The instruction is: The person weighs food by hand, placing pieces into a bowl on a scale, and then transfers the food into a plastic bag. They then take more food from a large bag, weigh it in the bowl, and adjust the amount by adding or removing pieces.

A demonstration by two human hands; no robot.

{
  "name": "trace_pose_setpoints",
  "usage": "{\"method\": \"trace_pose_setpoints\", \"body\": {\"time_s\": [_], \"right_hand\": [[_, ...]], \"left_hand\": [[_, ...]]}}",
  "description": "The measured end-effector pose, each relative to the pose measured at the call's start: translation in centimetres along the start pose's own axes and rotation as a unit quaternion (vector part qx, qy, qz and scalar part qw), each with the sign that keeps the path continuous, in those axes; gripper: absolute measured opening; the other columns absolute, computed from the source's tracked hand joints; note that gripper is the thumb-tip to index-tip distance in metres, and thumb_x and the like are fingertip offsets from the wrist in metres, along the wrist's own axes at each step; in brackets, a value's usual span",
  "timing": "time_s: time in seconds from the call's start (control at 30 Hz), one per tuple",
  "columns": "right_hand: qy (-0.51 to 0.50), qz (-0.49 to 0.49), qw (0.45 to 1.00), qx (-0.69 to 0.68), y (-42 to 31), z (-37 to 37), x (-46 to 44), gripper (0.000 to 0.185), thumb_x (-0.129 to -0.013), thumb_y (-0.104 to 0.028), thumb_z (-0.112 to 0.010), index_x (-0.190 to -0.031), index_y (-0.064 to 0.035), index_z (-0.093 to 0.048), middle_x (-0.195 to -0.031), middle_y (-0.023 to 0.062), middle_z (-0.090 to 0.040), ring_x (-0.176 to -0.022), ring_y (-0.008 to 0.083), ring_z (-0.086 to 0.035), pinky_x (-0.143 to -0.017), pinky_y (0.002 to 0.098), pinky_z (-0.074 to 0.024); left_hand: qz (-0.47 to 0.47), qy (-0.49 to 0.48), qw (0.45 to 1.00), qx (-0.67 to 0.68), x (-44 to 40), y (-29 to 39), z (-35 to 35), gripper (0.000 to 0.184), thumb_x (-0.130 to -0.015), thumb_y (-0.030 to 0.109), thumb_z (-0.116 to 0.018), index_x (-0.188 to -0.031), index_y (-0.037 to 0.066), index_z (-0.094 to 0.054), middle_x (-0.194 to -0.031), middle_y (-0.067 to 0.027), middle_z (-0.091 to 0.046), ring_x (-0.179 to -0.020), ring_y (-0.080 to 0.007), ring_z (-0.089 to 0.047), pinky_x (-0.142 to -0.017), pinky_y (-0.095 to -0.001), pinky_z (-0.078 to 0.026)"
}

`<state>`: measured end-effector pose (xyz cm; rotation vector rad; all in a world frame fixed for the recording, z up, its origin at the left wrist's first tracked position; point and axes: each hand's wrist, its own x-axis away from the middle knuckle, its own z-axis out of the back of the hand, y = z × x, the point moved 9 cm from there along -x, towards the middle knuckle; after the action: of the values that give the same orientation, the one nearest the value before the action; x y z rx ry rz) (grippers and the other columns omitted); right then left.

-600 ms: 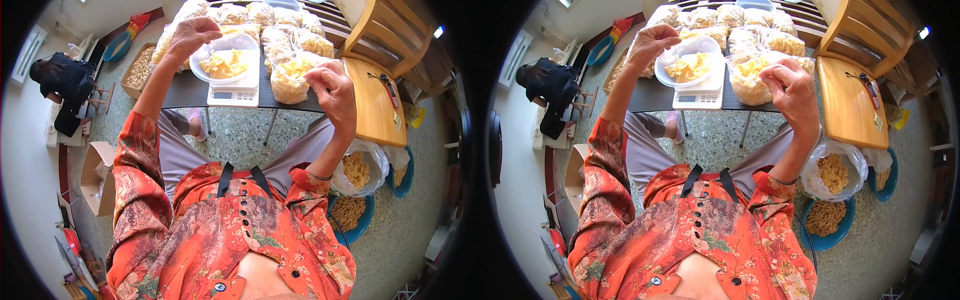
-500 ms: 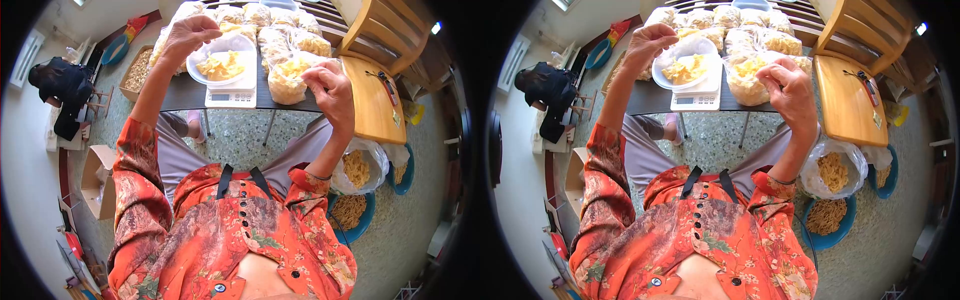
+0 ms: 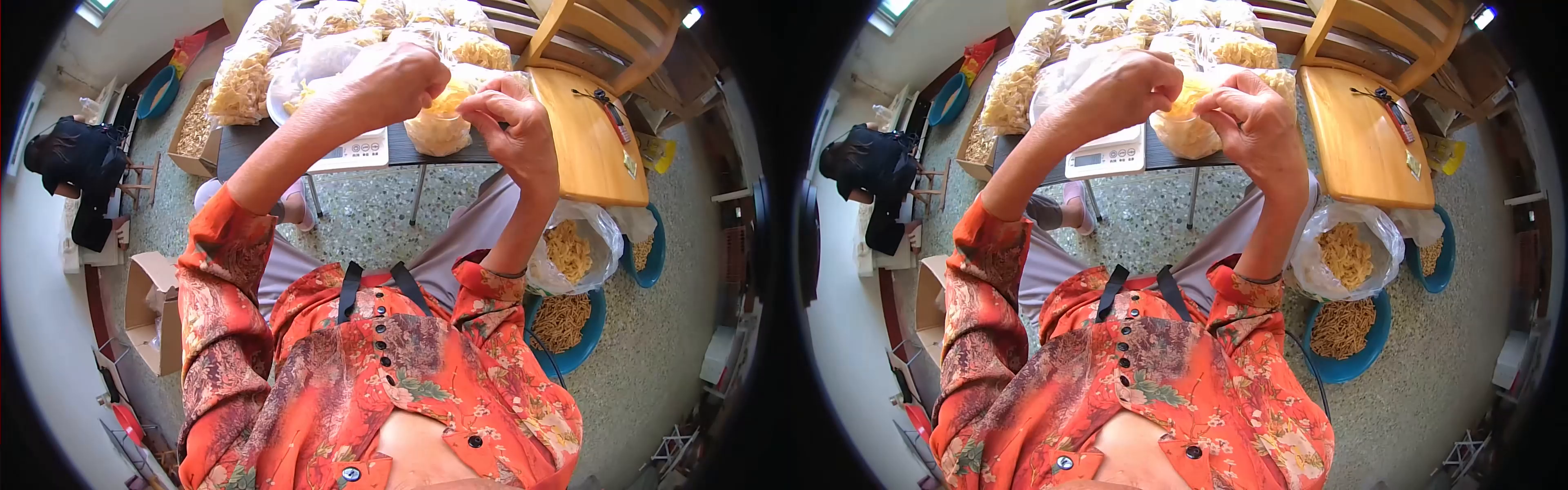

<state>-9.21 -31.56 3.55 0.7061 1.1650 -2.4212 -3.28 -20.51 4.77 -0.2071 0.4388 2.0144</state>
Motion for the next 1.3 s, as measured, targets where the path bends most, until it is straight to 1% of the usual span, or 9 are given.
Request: {"method": "trace_pose_setpoints", "body": {"time_s": [0.23,0.3,0.5,0.7,0.87,0.97,1.03,1.17,1.3], "right_hand": [[0.006,0.024,0.999,0.022,0.1,0.4,0.1,0.009,-0.078,-0.006,-0.074,-0.087,-0.0043,-0.072,-0.082,0.0091,-0.061,-0.077,0.025,-0.061,-0.069,0.0344,-0.0478],[0.005,0.006,1.0,0.007,0.3,0.3,0.1,0.009,-0.078,-0.005,-0.073,-0.087,-0.0041,-0.072,-0.082,0.0094,-0.061,-0.077,0.025,-0.061,-0.069,0.0345,-0.0479],[-0.004,0.021,1.0,-0.007,0.0,0.1,0.0,0.01,-0.078,-0.002,-0.071,-0.088,-0.0032,-0.072,-0.083,0.01,-0.061,-0.076,0.0244,-0.061,-0.067,0.0326,-0.0478],[-0.013,-0.037,0.999,-0.019,0.5,-0.5,-0.1,0.012,-0.079,0.003,-0.07,-0.089,-0.0025,-0.072,-0.085,0.0091,-0.061,-0.077,0.0227,-0.061,-0.068,0.0321,-0.0483],[0.008,-0.001,1.0,-0.009,-0.3,-0.3,-0.4,0.01,-0.08,0.003,-0.07,-0.088,-0.0017,-0.071,-0.085,0.0089,-0.061,-0.077,0.022,-0.061,-0.067,0.0309,-0.0482],[0.006,-0.009,1.0,-0.005,0.0,-0.2,-0.2,0.01,-0.079,0.003,-0.071,-0.088,-0.0014,-0.071,-0.085,0.009,-0.061,-0.078,0.0218,-0.061,-0.067,0.0308,-0.0484],[0.017,-0.004,1.0,-0.011,0.3,-0.2,-0.2,0.01,-0.079,0.002,-0.072,-0.088,-0.001,-0.071,-0.085,0.0094,-0.06,-0.078,0.0218,-0.061,-0.068,0.0311,-0.0488],[0.02,-0.016,1.0,-0.015,0.1,0.1,-0.1,0.009,-0.079,0.002,-0.072,-0.088,-0.0008,-0.071,-0.085,0.0096,-0.06,-0.078,0.0218,-0.061,-0.069,0.0312,-0.049],[0.02,-0.013,1.0,-0.005,-0.1,0.0,-0.2,0.009,-0.079,0.001,-0.073,-0.087,-0.0003,-0.07,-0.084,0.0097,-0.06,-0.078,0.0225,-0.061,-0.069,0.0316,-0.049]], "left_hand": [[0.031,-0.005,0.99,0.136,0.2,-0.5,0.6,0.007,-0.082,0.007,-0.068,-0.084,0.002,-0.064,-0.082,-0.0066,-0.061,-0.074,-0.0213,-0.06,-0.068,-0.0332,-0.048],[0.014,0.065,0.978,0.199,0.3,-0.7,1.7,0.007,-0.087,0.007,-0.067,-0.091,0.001,-0.067,-0.088,-0.0059,-0.063,-0.078,-0.019,-0.061,-0.071,-0.0301,-0.049],[-0.022,0.036,0.989,0.141,1.2,2.2,-0.6,0.031,-0.083,0.001,-0.058,-0.114,0.001,-0.062,-0.108,-0.0168,-0.064,-0.102,-0.0367,-0.061,-0.089,-0.0415,-0.048],[0.059,-0.022,0.995,0.072,0.5,0.7,-2.6,0.026,-0.086,0.004,-0.054,-0.111,0.002,-0.061,-0.094,-0.0195,-0.066,-0.092,-0.0386,-0.063,-0.083,-0.0439,-0.049],[-0.008,0.025,0.99,0.14,0.1,-0.2,-1.6,0.018,-0.091,0.007,-0.055,-0.107,0.003,-0.062,-0.092,-0.0194,-0.067,-0.089,-0.0401,-0.063,-0.079,-0.0438,-0.05],[-0.061,0.131,0.977,0.157,1.1,-0.5,2.6,0.016,-0.093,0.011,-0.061,-0.105,0.001,-0.066,-0.09,-0.0121,-0.069,-0.081,-0.0252,-0.066,-0.074,-0.0344,-0.053],[0.036,0.101,0.973,0.204,2.1,-2.5,4.5,0.013,-0.09,0.01,-0.067,-0.099,0.002,-0.068,-0.089,-0.0044,-0.069,-0.081,-0.0105,-0.064,-0.073,-0.0277,-0.052],[0.135,0.074,0.982,0.107,4.3,-8.5,5.8,0.009,-0.087,0.009,-0.069,-0.094,0.002,-0.07,-0.082,-0.0046,-0.069,-0.079,-0.0113,-0.064,-0.071,-0.0278,-0.052],[0.173,0.045,0.983,0.03,6.5,-14.1,2.5,0.013,-0.081,0.014,-0.07,-0.087,0.003,-0.07,-0.076,-0.0109,-0.069,-0.07,-0.022,-0.067,-0.067,-0.035,-0.053]]}}
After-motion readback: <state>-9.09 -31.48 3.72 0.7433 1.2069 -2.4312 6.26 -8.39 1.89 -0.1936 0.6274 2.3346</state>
